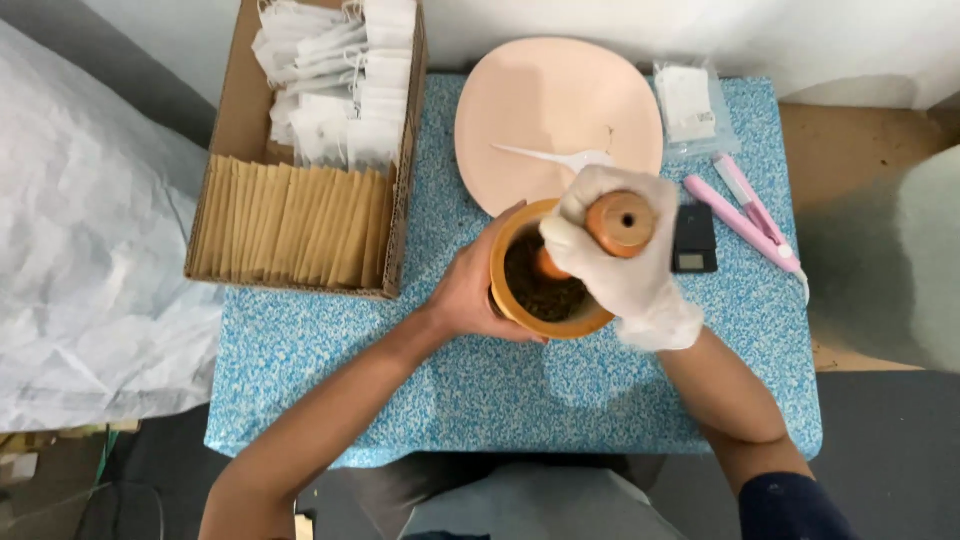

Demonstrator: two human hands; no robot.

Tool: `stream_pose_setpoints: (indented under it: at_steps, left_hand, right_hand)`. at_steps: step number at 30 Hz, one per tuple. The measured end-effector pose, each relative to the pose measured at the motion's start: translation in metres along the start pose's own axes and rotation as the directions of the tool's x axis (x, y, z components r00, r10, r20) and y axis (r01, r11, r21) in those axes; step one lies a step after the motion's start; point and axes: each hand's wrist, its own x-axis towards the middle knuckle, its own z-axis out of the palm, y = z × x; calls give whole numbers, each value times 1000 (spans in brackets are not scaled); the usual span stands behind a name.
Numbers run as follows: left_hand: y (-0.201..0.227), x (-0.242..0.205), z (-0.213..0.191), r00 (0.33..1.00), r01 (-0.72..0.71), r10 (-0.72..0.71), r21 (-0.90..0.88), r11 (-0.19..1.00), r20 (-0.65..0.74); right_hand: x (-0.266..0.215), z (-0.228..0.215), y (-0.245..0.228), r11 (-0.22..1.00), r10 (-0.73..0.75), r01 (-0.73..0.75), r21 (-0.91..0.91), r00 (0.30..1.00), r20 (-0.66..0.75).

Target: Grinding tea leaves into a powder using a wooden mortar and pestle.

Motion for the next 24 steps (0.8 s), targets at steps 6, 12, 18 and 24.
stream_pose_setpoints:
  at_steps: [6,12,18,24]
  left_hand:
    - [-2,-1,3,1000,-8,9,31,999,-9]
    - [-1,-1,-5,1000,-12,12,28,1000,6]
    - [1,-1,-1,1000,4,-4,16,1000,-5]
    - [1,2,-3,1000,12,-12,57,998,3]
  right_hand:
    - [5,2,-5,999,-7,11,-50,998,68]
    - [21,-26,-1,999,-40,45,-30,989,141]
    - [2,-19,-3,976,108,-88,-199,990,91]
    - [7,-3,6,999,26,-28,-34,999,-44]
